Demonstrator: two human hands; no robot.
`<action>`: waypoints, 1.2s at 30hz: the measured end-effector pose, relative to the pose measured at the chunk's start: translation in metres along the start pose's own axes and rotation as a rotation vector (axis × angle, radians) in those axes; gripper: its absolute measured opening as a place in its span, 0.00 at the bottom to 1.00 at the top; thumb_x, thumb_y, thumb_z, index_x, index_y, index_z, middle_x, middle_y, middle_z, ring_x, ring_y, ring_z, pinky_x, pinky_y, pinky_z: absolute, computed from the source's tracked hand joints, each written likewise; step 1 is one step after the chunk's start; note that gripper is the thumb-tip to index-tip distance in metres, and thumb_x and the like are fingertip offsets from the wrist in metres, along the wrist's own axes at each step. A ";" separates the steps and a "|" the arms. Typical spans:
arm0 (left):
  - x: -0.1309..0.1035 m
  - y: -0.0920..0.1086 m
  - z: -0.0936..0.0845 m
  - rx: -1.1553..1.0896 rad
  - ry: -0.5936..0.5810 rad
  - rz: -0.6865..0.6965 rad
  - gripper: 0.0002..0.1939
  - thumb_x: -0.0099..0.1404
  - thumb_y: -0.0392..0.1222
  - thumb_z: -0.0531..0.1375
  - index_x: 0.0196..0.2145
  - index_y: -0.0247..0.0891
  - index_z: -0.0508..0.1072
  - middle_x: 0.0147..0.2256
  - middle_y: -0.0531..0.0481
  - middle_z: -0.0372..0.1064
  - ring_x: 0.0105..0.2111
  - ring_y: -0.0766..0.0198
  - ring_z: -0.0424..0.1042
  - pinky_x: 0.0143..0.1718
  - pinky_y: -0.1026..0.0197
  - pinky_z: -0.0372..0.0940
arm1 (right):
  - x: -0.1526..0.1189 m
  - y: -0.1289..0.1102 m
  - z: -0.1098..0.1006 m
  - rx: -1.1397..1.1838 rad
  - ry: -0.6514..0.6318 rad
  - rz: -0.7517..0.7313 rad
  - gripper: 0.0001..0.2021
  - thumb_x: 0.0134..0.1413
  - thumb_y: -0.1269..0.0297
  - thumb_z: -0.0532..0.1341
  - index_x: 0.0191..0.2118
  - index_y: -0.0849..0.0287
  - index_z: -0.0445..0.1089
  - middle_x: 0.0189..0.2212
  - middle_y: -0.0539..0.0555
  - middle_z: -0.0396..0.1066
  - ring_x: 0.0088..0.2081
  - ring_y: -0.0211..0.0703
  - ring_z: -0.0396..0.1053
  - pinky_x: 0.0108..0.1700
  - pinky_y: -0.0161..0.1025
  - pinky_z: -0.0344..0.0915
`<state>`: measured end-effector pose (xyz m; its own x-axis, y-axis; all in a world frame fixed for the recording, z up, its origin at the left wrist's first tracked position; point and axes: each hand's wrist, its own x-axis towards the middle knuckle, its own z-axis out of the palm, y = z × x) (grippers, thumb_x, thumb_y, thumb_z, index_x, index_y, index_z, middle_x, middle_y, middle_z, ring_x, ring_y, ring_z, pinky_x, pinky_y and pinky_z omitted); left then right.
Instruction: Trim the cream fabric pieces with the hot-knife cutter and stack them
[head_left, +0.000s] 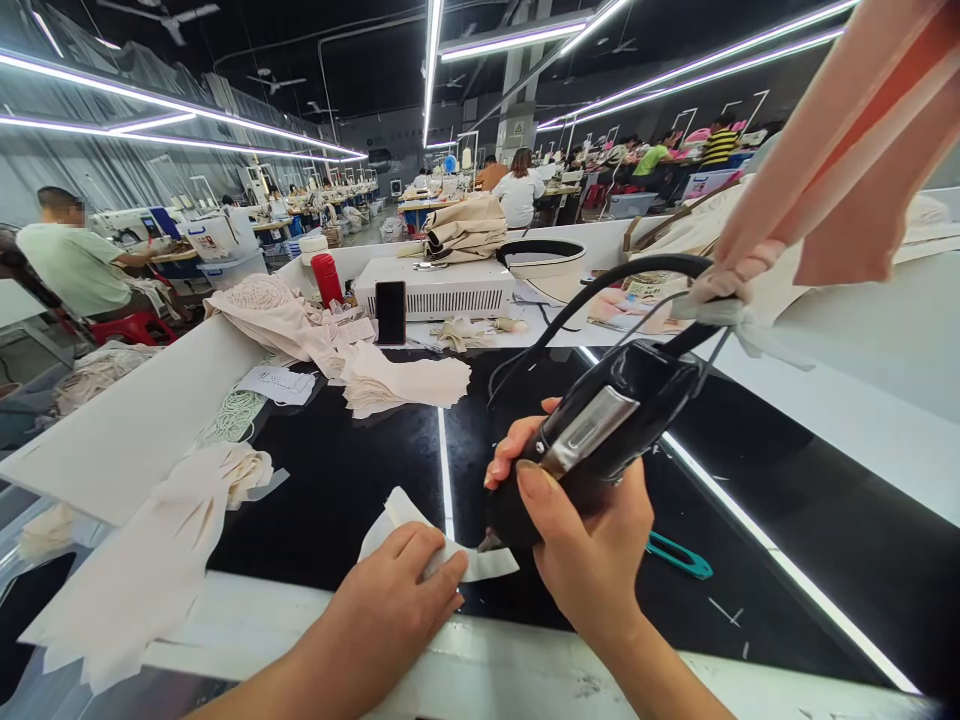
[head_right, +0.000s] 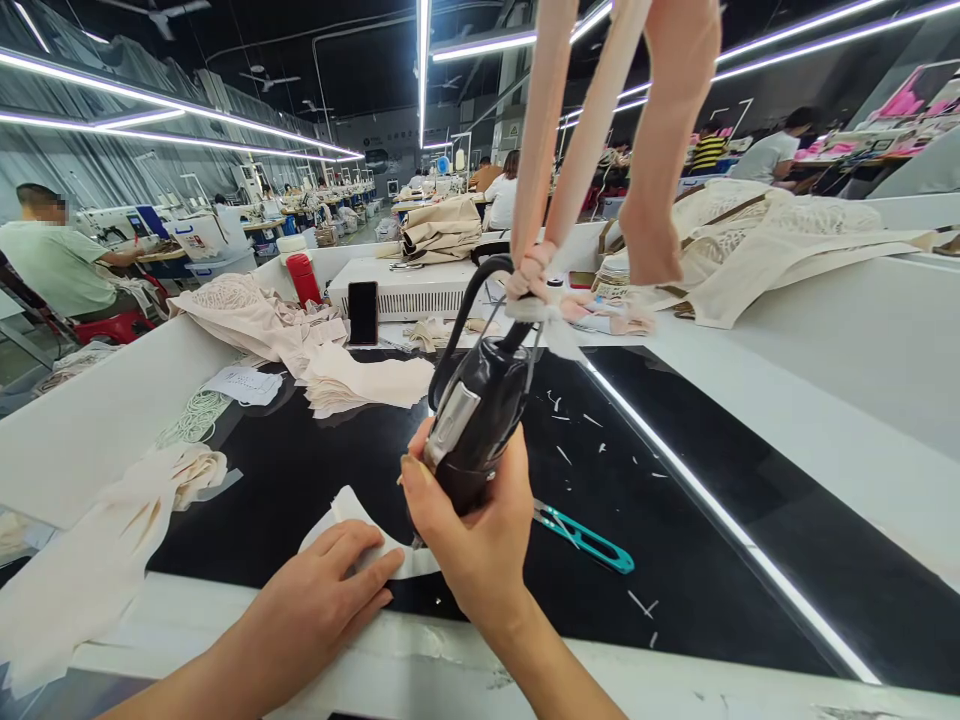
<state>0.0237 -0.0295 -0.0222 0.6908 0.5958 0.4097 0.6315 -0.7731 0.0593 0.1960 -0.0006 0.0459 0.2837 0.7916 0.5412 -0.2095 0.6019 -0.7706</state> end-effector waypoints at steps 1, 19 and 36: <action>0.000 0.001 0.000 0.008 0.006 0.002 0.11 0.74 0.34 0.55 0.52 0.34 0.68 0.43 0.41 0.70 0.42 0.54 0.75 0.42 0.55 0.76 | 0.000 0.000 0.002 0.010 -0.004 0.002 0.11 0.56 0.68 0.68 0.42 0.50 0.68 0.31 0.45 0.73 0.24 0.35 0.69 0.28 0.36 0.73; 0.000 0.006 0.002 0.018 0.082 0.031 0.11 0.74 0.34 0.55 0.53 0.32 0.69 0.44 0.39 0.71 0.46 0.54 0.75 0.47 0.55 0.76 | 0.000 0.005 0.012 -0.019 -0.004 0.022 0.12 0.55 0.66 0.68 0.42 0.51 0.65 0.30 0.45 0.73 0.25 0.37 0.70 0.27 0.36 0.73; -0.003 0.002 -0.003 -0.019 0.033 -0.031 0.13 0.73 0.37 0.59 0.54 0.37 0.73 0.46 0.39 0.69 0.48 0.52 0.74 0.45 0.52 0.78 | 0.001 0.009 0.018 0.005 -0.044 0.028 0.12 0.57 0.64 0.67 0.42 0.51 0.64 0.30 0.46 0.71 0.26 0.37 0.69 0.28 0.36 0.72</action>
<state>0.0215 -0.0333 -0.0211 0.6588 0.6123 0.4372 0.6454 -0.7586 0.0898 0.1779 0.0077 0.0454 0.2359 0.8122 0.5336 -0.2212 0.5796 -0.7843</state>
